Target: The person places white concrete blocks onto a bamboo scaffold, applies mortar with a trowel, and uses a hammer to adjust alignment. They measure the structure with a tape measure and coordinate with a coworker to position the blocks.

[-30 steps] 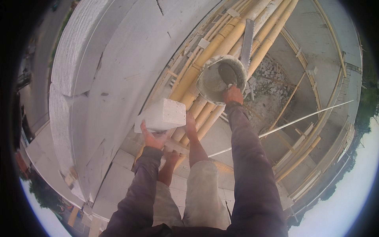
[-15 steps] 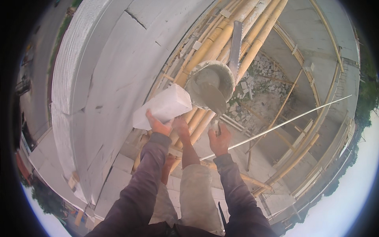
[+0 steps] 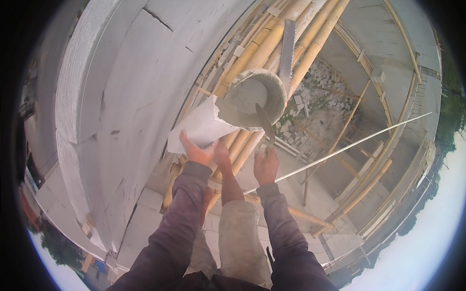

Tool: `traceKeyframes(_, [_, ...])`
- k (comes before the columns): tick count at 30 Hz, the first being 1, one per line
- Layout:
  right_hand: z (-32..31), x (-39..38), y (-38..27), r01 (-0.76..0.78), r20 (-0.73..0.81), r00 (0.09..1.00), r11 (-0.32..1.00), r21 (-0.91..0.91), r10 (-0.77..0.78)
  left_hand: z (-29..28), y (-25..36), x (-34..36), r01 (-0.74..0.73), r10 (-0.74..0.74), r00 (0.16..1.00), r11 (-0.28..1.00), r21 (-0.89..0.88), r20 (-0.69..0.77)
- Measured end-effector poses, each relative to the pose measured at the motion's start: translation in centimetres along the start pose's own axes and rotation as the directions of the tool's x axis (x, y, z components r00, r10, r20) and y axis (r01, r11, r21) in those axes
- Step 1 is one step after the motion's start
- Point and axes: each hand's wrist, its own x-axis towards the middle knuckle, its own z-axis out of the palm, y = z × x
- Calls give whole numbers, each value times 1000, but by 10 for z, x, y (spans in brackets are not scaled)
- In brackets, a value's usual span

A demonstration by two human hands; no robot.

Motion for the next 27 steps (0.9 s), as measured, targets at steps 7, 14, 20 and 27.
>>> traceKeyframes(7, [52,130,-15,120,115,989,946,-301,-89,-19,37,-21,92,-104,990,987,130,92])
traceKeyframes(14, [-107,10,-169,246,220,934,953,179,-282,-73,73,-118,191,-204,939,979,73,276])
traceKeyframes(20, [-195,-118,-367,863,706,334,504,37,-625,-65,97,-281,-533,460,832,817,219,311])
traceKeyframes(27, [-187,-272,-514,987,811,-87,-161,-9,-578,-43,196,-412,-814,815,573,578,-55,86])
